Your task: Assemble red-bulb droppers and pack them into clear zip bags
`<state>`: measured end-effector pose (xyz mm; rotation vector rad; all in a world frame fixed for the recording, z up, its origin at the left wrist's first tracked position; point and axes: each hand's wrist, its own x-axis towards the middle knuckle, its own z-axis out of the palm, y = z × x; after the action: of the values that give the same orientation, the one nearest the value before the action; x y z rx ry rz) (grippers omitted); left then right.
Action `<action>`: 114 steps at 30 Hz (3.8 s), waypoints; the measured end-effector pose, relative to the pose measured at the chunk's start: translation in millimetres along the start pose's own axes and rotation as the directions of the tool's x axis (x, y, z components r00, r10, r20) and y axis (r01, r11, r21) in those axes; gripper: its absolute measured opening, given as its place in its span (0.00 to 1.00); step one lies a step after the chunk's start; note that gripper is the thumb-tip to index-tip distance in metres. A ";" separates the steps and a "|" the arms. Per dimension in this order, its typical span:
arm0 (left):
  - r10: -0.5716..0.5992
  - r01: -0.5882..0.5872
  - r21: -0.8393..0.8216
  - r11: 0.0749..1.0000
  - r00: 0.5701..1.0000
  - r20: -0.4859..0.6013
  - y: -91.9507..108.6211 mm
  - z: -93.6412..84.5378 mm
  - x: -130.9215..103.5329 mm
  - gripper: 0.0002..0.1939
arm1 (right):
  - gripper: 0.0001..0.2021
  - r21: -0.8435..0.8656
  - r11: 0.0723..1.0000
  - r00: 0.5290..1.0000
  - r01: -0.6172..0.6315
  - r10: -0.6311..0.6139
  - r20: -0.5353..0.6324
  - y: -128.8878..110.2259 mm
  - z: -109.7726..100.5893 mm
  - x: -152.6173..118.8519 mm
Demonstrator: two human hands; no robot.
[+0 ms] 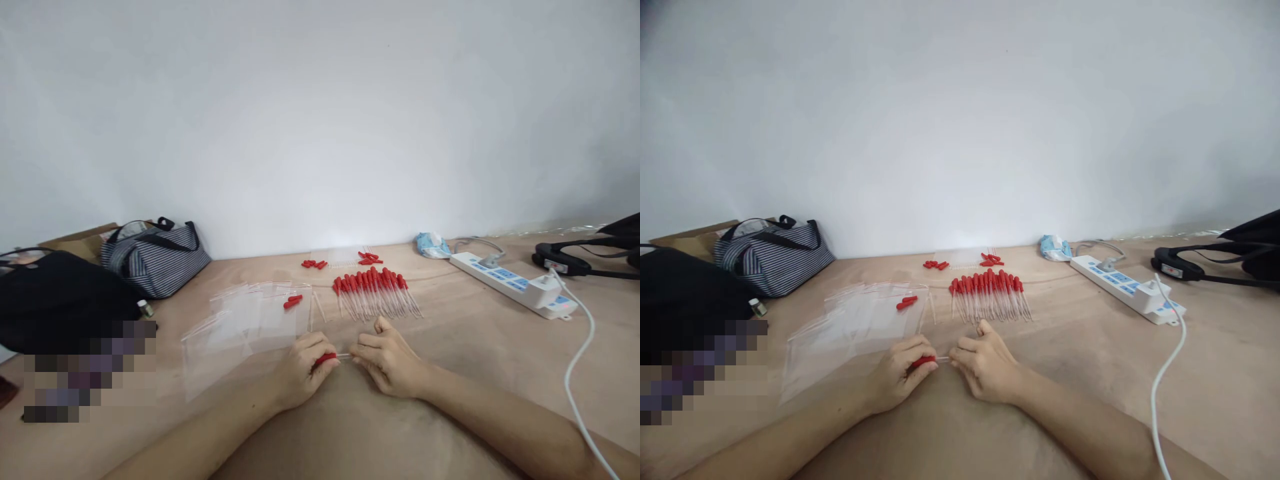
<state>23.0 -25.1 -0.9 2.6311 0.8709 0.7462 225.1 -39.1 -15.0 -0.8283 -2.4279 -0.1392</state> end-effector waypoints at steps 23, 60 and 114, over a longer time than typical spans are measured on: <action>-0.328 0.412 0.113 0.904 0.838 -0.436 -64.1 -21.0 3.4 0.14 | 0.11 0.090 0.761 0.759 -0.642 0.648 -0.062 29.3 11.2 38.6; -0.419 0.495 0.212 0.843 0.850 -0.320 -90.1 -30.3 11.0 0.02 | 0.12 -0.318 0.679 0.658 -0.661 0.729 0.188 11.2 49.9 122.4; -0.353 0.345 -0.286 0.894 0.935 0.026 -8.5 0.7 3.0 0.09 | 0.11 -0.060 0.997 0.998 -0.051 0.048 -0.039 8.0 1.2 1.1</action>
<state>21.4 -16.6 -3.7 2.1362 1.1124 0.7463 228.5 -31.8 -16.1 -0.9040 -2.3767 -0.2084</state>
